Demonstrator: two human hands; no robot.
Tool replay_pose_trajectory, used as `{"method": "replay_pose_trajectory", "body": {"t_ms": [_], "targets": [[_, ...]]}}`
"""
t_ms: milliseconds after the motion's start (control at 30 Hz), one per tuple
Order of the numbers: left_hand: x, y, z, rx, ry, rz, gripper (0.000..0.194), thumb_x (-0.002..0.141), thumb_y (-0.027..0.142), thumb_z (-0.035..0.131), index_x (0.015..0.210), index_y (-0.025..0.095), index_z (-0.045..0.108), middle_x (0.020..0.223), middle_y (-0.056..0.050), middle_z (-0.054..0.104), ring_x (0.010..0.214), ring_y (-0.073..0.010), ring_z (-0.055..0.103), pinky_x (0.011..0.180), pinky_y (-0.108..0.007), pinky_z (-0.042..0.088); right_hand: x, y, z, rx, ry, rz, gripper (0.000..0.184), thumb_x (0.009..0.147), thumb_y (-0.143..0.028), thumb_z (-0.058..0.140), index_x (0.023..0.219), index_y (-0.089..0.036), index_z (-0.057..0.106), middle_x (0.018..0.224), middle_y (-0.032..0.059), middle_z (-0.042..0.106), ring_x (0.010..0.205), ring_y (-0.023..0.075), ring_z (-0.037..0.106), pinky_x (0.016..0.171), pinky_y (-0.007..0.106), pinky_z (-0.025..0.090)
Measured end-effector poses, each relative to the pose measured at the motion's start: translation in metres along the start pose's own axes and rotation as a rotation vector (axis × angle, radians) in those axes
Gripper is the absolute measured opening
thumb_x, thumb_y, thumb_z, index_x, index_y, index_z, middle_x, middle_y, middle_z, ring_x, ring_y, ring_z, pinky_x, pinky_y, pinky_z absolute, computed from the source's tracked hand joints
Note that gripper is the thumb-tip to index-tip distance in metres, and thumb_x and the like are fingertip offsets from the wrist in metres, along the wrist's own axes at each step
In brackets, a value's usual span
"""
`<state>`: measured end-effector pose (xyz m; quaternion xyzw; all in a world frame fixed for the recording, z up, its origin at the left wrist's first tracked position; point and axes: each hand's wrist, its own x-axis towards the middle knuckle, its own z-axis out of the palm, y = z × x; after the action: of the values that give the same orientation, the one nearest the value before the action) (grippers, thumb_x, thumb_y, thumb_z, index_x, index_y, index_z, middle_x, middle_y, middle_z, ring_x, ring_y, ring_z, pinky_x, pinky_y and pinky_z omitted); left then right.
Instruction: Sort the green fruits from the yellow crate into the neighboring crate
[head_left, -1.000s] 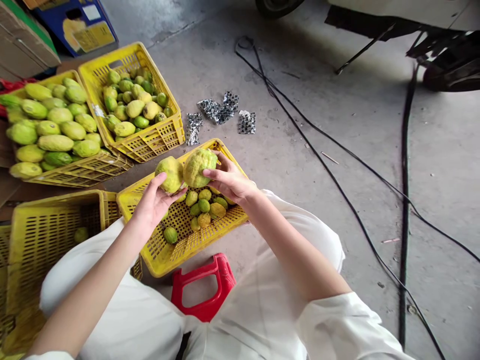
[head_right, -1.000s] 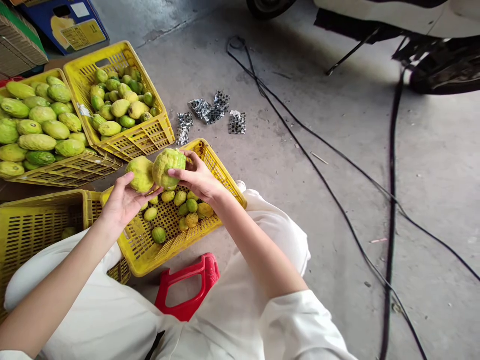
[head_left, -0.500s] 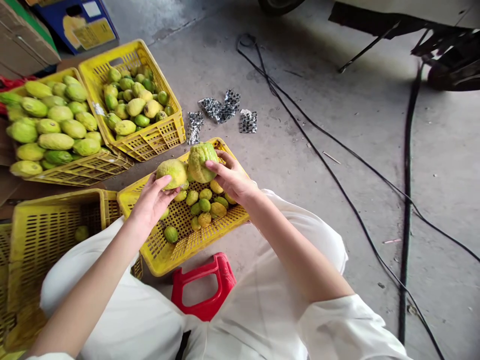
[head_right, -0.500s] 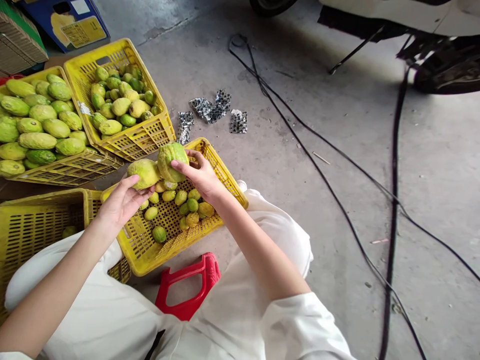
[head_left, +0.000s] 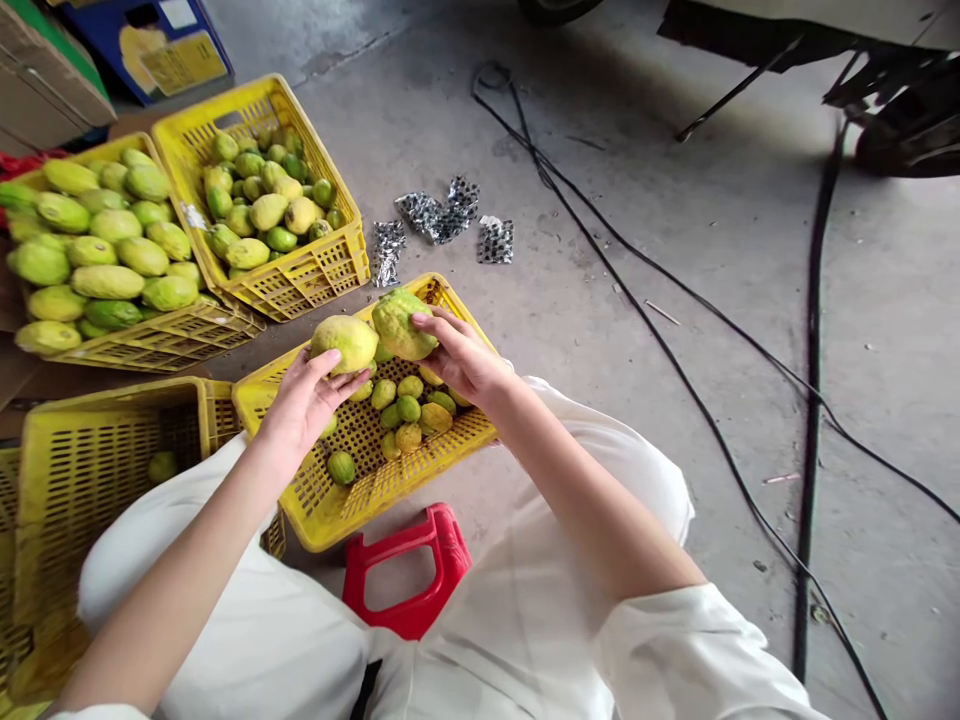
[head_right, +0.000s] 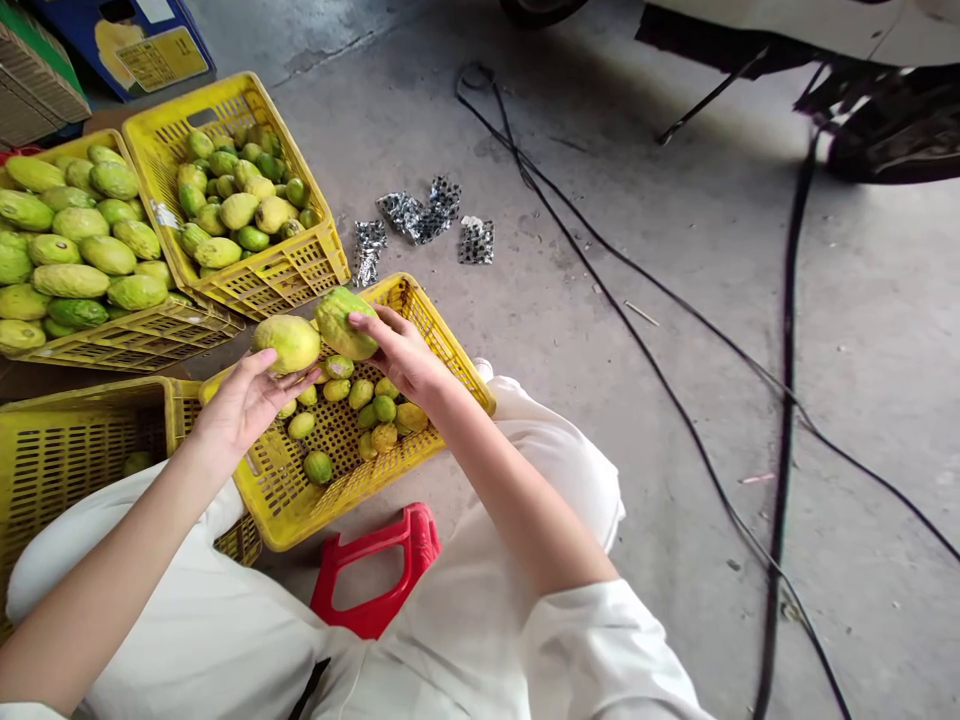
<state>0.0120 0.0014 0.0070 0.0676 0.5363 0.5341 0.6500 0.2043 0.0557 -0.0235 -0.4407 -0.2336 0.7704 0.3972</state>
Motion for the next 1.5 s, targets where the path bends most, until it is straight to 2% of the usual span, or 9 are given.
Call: {"method": "replay_pose_trajectory", "body": {"t_ms": [200,367,467,667,800,1067,1233,1367,1500], "targets": [[-0.002,0.002,0.001,-0.004,0.0,0.024,0.053,0.068,0.008,0.084,0.116,0.028,0.07,0.103,-0.001,0.082,0.094,-0.0194,0.078,0.092,-0.034,0.065,-0.001,-0.002,-0.002,-0.029,-0.059,-0.027,0.057,0.063,-0.036,0.096,0.113,-0.027,0.07,0.12,0.0045,0.081,0.13,0.0284,0.073,0.113,0.039,0.061],[0.001,0.001,-0.004,-0.039,0.025,0.008,0.039,0.07,0.01,0.082,0.106,0.024,0.073,0.095,-0.002,0.082,0.088,-0.0176,0.076,0.089,-0.03,0.065,-0.006,-0.009,-0.003,-0.045,-0.106,-0.07,0.066,0.056,-0.036,0.102,0.113,-0.025,0.071,0.12,0.0056,0.081,0.132,0.03,0.071,0.119,0.042,0.056],[0.003,0.002,-0.005,-0.061,0.037,0.002,0.03,0.073,0.013,0.082,0.1,0.021,0.072,0.091,-0.003,0.08,0.089,-0.0182,0.076,0.091,-0.031,0.066,-0.006,-0.01,-0.001,-0.054,-0.069,-0.084,0.068,0.052,-0.037,0.104,0.11,-0.023,0.07,0.115,0.0065,0.081,0.128,0.0303,0.072,0.118,0.044,0.057],[0.002,0.006,0.001,-0.071,0.054,-0.002,0.048,0.079,0.018,0.08,0.125,0.027,0.071,0.116,-0.005,0.083,0.121,-0.0246,0.076,0.1,-0.032,0.064,-0.006,-0.01,-0.001,-0.079,-0.061,-0.095,0.068,0.053,-0.042,0.104,0.108,-0.02,0.071,0.115,0.0098,0.082,0.128,0.0318,0.073,0.12,0.044,0.055],[0.003,0.007,0.004,-0.083,0.047,0.021,0.058,0.08,0.017,0.079,0.137,0.026,0.068,0.125,-0.006,0.082,0.129,-0.0255,0.074,0.106,-0.031,0.062,-0.005,-0.009,-0.002,-0.068,-0.045,-0.105,0.069,0.054,-0.04,0.103,0.111,-0.022,0.07,0.115,0.008,0.082,0.128,0.0312,0.073,0.119,0.044,0.056],[0.005,0.004,0.002,-0.064,-0.001,0.035,0.048,0.083,0.011,0.073,0.13,0.019,0.074,0.112,-0.006,0.083,0.115,-0.0198,0.077,0.096,-0.023,0.062,-0.003,-0.008,-0.003,-0.036,-0.011,-0.116,0.069,0.051,-0.038,0.104,0.107,-0.022,0.067,0.113,0.0078,0.081,0.128,0.0316,0.073,0.12,0.045,0.056],[0.005,0.003,0.002,-0.049,-0.001,0.06,0.051,0.08,0.009,0.073,0.128,0.025,0.074,0.118,-0.005,0.082,0.122,-0.0228,0.075,0.099,-0.027,0.063,-0.004,-0.009,-0.003,-0.024,-0.006,-0.084,0.067,0.053,-0.034,0.102,0.109,-0.022,0.066,0.115,0.0084,0.08,0.129,0.0327,0.073,0.112,0.046,0.062],[0.005,0.004,0.001,-0.05,0.018,0.017,0.045,0.085,0.015,0.072,0.129,0.025,0.074,0.116,-0.006,0.082,0.112,-0.0231,0.077,0.095,-0.032,0.066,-0.002,-0.008,-0.002,-0.006,-0.02,-0.094,0.068,0.053,-0.034,0.102,0.109,-0.023,0.066,0.113,0.007,0.081,0.129,0.0316,0.073,0.112,0.042,0.062],[0.006,0.004,-0.001,-0.06,0.025,0.014,0.045,0.088,0.021,0.075,0.133,0.023,0.071,0.118,-0.007,0.082,0.107,-0.0213,0.078,0.094,-0.029,0.066,-0.002,-0.004,-0.001,-0.011,-0.055,-0.086,0.064,0.053,-0.036,0.102,0.106,-0.023,0.067,0.113,0.007,0.081,0.129,0.0307,0.072,0.115,0.04,0.059]]}}
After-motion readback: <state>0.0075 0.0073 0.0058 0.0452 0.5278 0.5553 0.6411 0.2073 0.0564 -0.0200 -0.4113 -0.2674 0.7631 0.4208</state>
